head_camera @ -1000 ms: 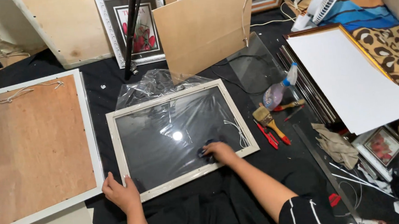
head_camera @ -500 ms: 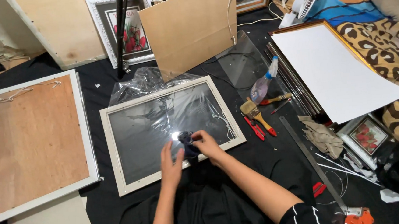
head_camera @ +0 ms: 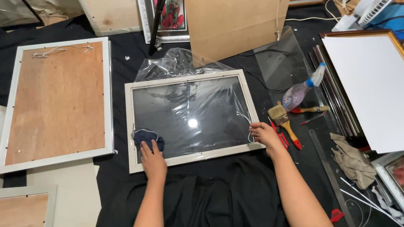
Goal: Applying a protective plastic film to the glass of a picture frame and then installing the backing board.
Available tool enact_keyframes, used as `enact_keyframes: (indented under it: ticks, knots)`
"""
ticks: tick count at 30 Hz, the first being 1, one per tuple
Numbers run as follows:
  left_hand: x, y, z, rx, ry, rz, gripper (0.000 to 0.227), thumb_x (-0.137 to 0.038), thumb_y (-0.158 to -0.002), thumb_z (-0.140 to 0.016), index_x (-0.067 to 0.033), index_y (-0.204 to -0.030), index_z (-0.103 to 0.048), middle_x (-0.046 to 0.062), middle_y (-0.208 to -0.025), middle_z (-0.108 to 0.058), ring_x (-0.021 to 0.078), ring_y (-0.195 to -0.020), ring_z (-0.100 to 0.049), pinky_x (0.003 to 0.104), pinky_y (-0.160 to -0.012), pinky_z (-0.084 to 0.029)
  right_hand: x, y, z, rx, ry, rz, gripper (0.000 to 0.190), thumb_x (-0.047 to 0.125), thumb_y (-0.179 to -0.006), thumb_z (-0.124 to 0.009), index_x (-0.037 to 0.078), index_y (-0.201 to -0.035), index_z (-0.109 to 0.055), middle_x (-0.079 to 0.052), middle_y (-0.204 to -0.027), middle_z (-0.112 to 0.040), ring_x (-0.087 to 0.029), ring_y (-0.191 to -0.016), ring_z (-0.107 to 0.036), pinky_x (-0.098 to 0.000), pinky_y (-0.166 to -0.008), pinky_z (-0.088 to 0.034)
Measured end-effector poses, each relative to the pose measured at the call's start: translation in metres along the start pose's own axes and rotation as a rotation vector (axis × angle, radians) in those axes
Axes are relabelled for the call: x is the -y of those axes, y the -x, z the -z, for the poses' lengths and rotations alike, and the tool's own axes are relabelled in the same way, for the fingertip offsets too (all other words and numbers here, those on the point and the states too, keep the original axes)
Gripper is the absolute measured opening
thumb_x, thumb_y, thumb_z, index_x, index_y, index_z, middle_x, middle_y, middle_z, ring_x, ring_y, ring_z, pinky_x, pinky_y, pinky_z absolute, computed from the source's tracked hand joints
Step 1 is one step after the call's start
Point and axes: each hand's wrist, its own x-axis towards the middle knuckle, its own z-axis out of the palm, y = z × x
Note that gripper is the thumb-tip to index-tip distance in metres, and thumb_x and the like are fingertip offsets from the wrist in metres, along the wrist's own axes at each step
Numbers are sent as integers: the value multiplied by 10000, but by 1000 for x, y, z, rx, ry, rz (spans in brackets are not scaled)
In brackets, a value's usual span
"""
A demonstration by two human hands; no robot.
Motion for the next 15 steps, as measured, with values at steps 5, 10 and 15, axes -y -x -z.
enact_keyframes:
  ticks: [5, 10, 15]
  knots:
    - [-89, 16, -10, 18, 91, -124, 335, -63, -985, -565, -91, -1303, -665, 267, -1454, -549, 415, -1251, -634, 459, -954, -572, 23, -2, -25, 127, -17, 28, 366, 91, -955, -565, 93, -1307, -666, -162, -1171, -749, -198, -1011, -709, -304, -816, -561]
    - [-133, 21, -22, 74, 122, -420, 144, -150, -953, -627, -155, -1085, -684, 153, -1331, -624, 317, -1132, -672, 411, -847, -564, 9, -24, -34, 171, 82, -8, 349, 94, -962, -567, 72, -1286, -693, -161, -1142, -753, -210, -993, -695, -322, -829, -558]
    - [-34, -29, -27, -181, -236, -165, 117, -145, -922, -612, -169, -834, -684, 66, -878, -632, 267, -905, -623, 386, -686, -516, 22, -20, -23, 121, 32, 25, 308, 110, -984, -571, 85, -1260, -704, -139, -1086, -763, -191, -958, -714, -293, -779, -563]
